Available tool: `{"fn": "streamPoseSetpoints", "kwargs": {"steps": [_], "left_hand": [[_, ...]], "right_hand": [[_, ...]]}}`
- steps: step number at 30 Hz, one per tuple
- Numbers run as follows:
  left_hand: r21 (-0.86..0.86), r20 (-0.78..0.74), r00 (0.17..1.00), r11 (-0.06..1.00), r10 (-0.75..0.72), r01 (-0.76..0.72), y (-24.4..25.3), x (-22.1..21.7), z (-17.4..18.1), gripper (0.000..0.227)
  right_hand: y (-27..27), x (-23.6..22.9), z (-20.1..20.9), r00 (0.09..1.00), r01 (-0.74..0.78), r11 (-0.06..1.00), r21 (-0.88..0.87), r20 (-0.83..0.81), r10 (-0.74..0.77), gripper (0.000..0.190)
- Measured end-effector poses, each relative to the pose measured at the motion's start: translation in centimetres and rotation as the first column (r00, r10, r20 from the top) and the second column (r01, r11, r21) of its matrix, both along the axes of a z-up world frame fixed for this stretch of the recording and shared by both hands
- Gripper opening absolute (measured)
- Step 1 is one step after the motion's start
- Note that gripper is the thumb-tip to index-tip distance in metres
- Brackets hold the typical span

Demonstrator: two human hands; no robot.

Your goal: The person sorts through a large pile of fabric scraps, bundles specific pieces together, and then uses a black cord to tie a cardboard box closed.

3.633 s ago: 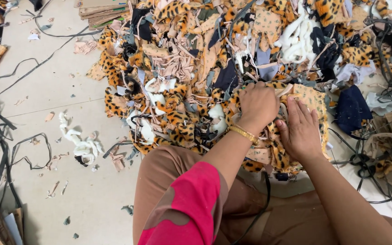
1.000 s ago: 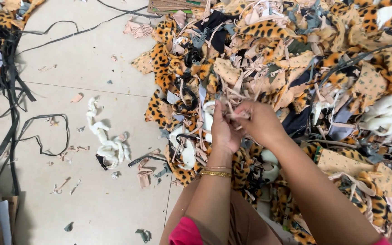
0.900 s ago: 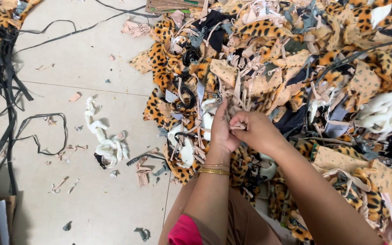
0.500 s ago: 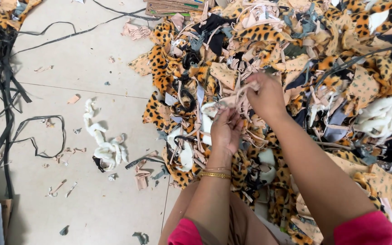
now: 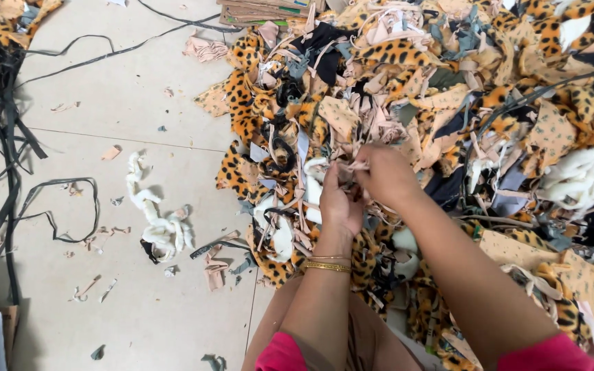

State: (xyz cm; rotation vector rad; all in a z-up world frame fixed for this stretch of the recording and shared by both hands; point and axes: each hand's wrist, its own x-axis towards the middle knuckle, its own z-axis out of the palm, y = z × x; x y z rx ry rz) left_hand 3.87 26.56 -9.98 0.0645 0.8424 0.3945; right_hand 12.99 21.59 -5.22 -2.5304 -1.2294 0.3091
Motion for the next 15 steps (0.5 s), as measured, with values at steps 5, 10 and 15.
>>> {"fn": "streamPoseSetpoints", "kwargs": {"steps": [5, 10, 15], "left_hand": [[-0.087, 0.096, 0.994, 0.996, 0.044, -0.035, 0.2, 1.0, -3.8, 0.049], [-0.005, 0.105, 0.994, 1.000, 0.008, -0.007, -0.5, 0.6, -2.3, 0.026], [0.094, -0.016, 1.000, 0.996, -0.003, 0.004, -0.3, 0.0, -0.5, 0.014]], "right_hand": [[-2.3, -5.7, 5.7, 0.957, 0.015, 0.989, 0.147, -0.290, 0.029, 0.018], [-2.8, -3.8, 4.2, 0.862, 0.218, 0.935, 0.278, -0.504, -0.051, 0.032], [-0.1, 1.5, 2.1, 0.984, 0.175, 0.944, 0.279, -0.086, -0.157, 0.049]]}}
